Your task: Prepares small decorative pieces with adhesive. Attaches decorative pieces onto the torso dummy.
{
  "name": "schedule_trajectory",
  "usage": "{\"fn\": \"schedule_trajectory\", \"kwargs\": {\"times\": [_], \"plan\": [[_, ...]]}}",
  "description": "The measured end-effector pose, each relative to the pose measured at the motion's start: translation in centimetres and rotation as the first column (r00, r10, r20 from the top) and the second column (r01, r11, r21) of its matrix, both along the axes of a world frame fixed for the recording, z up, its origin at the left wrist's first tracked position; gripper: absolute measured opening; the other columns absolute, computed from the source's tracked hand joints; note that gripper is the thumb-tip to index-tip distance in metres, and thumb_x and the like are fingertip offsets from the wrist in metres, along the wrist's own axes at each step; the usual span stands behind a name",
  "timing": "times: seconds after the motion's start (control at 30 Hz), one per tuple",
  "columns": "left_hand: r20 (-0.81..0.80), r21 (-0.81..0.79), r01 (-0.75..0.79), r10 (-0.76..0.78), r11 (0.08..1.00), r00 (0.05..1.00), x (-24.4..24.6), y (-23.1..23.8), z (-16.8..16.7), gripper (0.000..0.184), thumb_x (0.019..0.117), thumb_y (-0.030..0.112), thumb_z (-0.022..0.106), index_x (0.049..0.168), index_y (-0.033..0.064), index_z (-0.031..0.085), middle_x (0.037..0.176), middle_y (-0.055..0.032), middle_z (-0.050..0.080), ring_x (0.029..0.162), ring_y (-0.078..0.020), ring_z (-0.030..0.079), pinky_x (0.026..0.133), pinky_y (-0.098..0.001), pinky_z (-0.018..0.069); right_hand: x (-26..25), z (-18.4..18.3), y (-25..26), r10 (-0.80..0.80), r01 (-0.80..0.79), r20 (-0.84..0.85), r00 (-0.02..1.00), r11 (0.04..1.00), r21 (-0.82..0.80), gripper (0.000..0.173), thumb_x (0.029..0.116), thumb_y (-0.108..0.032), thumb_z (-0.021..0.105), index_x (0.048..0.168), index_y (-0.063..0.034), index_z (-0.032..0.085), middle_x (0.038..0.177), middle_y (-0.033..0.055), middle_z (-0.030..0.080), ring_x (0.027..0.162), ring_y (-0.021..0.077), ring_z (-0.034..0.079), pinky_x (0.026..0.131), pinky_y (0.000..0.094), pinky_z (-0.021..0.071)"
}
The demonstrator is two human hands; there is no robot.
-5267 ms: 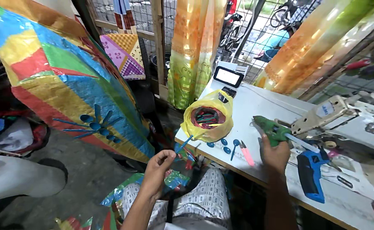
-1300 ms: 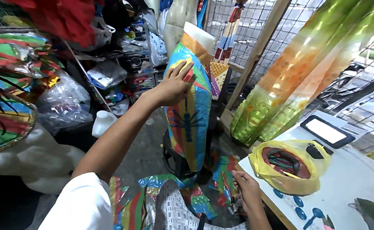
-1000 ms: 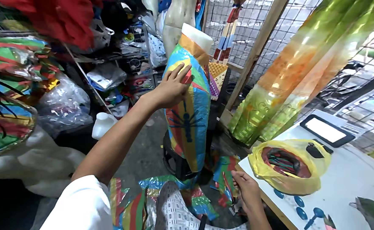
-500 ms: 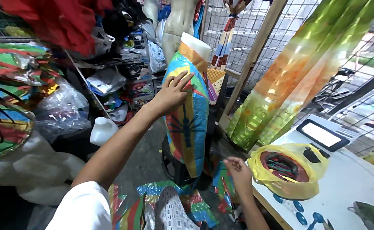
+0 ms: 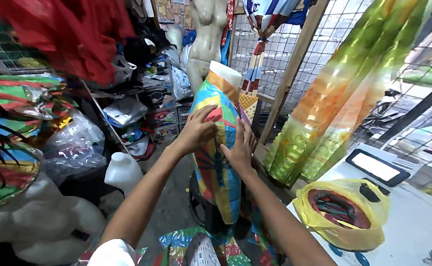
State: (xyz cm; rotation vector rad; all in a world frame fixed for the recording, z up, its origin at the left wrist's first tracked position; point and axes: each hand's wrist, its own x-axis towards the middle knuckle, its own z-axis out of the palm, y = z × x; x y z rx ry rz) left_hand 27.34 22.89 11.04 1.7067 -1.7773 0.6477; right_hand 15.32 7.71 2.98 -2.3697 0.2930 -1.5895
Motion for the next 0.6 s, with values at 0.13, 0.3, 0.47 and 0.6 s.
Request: {"fn": "schedule_trajectory", "kwargs": {"times": [0.13,0.3,0.47,0.6], "plan": [[-0.385,-0.188,-0.005,-0.069,0.982,0.920,0.6,0.9,-1.4,0.028,0.0951,0.017,0.069,0.116,-0.0013,0.067,0.147,-0.0210,0.051,0.128,-0.0260,0.058,0.100,-0.0390,0.0529,0.4,0.2,-0.5,-0.006,0.007,0.032,0.999,1.000,-0.015,0.098,0.0780,-0.038,0.087,0.156,-0.0052,0.039,0.150,0.0278,0.044,0.124,0.0482,0.054,0.094,0.0666,0.0446],[-0.416,-0.104,-0.121,0.068,0.987,0.907,-1.0,1.2,-3.1,0.062,0.0863,0.013,0.082,0.139,0.0005,0.053,0.140,-0.0216,0.055,0.120,-0.0327,0.061,0.097,-0.0483,0.0530,-0.1,0.3,-0.5,0.056,-0.056,0.007,0.998,0.997,0.047,0.098,0.0796,-0.039,0.086,0.158,-0.0077,0.037,0.152,0.0249,0.044,0.126,0.0469,0.053,0.097,0.0671,0.0437],[-0.394,-0.171,-0.234,0.151,0.957,0.907,-1.2,0.5,-3.6,0.065,0.0854,0.020,0.084,0.140,0.0003,0.053,0.136,-0.0238,0.056,0.114,-0.0352,0.062,0.092,-0.0505,0.0534,-2.5,-0.4,-0.5,0.103,-0.145,0.129,0.986,0.914,0.379,0.092,0.0859,-0.039,0.082,0.157,-0.0053,0.034,0.147,0.0226,0.051,0.131,0.0404,0.052,0.105,0.0618,0.0435],[-0.724,-0.328,-0.387,0.033,0.862,0.689,-1.7,0.6,-7.2,0.074,0.0895,0.032,0.079,0.146,-0.0003,0.044,0.136,-0.0202,0.056,0.119,-0.0259,0.058,0.096,-0.0419,0.0510,-3.9,-1.5,-0.6,0.080,-0.131,0.130,0.988,0.882,0.452,0.086,0.0869,-0.037,0.081,0.155,-0.0049,0.039,0.142,0.0228,0.054,0.127,0.0375,0.055,0.103,0.0555,0.0475]]}}
